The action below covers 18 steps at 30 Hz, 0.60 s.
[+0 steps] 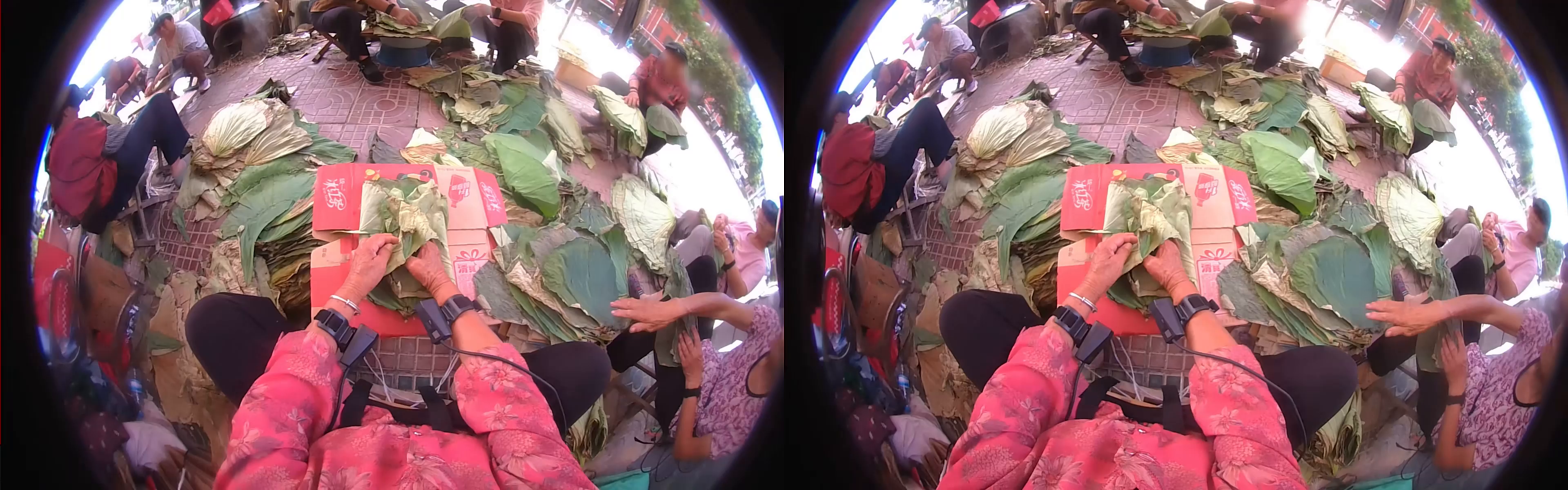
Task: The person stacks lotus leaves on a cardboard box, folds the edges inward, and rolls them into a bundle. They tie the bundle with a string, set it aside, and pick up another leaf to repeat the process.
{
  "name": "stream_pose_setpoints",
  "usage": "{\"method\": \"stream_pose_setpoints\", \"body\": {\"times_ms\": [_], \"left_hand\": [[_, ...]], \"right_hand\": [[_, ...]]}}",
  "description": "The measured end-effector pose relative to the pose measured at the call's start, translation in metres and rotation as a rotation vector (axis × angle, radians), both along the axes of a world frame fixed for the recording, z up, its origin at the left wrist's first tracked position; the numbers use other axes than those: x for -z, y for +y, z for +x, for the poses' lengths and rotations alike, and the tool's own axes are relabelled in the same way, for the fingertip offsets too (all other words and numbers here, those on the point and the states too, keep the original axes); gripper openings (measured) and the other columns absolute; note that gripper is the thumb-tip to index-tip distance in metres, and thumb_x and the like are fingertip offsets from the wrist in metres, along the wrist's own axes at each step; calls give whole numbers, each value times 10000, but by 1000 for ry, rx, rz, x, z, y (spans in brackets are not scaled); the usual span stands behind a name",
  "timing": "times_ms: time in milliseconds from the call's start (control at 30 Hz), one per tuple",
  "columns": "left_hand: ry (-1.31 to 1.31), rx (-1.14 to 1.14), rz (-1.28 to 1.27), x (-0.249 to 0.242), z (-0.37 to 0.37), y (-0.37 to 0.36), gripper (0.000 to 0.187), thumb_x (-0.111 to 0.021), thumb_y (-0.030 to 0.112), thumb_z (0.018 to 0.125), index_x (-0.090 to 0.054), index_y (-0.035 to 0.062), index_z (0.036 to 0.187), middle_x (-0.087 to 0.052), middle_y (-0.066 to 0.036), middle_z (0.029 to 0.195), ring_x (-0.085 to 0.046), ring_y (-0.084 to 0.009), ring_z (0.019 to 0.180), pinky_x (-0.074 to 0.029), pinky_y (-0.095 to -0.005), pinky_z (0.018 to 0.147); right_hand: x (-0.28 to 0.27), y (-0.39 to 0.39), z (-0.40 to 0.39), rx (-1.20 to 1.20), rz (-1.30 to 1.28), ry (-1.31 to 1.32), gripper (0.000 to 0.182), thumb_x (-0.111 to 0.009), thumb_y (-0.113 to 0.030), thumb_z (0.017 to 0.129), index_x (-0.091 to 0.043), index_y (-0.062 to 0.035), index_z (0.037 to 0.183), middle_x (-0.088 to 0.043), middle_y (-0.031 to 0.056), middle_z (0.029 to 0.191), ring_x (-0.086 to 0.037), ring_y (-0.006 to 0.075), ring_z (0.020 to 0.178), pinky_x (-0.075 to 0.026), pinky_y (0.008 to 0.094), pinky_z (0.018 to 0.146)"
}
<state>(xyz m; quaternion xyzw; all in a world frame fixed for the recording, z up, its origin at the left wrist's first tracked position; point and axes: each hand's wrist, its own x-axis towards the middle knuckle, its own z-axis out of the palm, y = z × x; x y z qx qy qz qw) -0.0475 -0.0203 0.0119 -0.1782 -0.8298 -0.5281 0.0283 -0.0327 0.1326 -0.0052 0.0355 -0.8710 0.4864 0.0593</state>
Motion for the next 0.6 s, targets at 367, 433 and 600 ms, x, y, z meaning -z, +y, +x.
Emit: {"method": "stream_pose_setpoints", "body": {"times_ms": [367, 433, 600], "left_hand": [[-19, -225, 70, 10, 4, 18, 211, -498, 69, 842, -625, 27, 1006, -643, -112, 967, -586, -201, 884, -454, -313, 803], [200, -273, 6, 16, 9, 26, 193, -509, 77, 810, -638, 55, 951, -632, -132, 1017, -570, -284, 978, -440, -365, 838], [185, -290, -175, 18, 14, 33, 257, -539, 106, 767, -600, 40, 1007, -574, -106, 1116, -480, -295, 1069, -344, -413, 877]], "right_hand": [[14, -20, 12, -8, 665, 314, 534, -458, -402, 816, -462, -82, 1244, -453, 163, 1272, -336, 356, 1227, -191, 536, 1009], [17, -19, 10, -10, 588, 258, 536, -447, -403, 823, -460, -73, 1245, -457, 173, 1265, -343, 360, 1223, -187, 538, 1011], [20, -8, 8, 118, 113, 317, 348, -524, -99, 760, -528, -3, 1095, -530, 228, 1081, -471, 393, 1041, -355, 414, 923]]}}
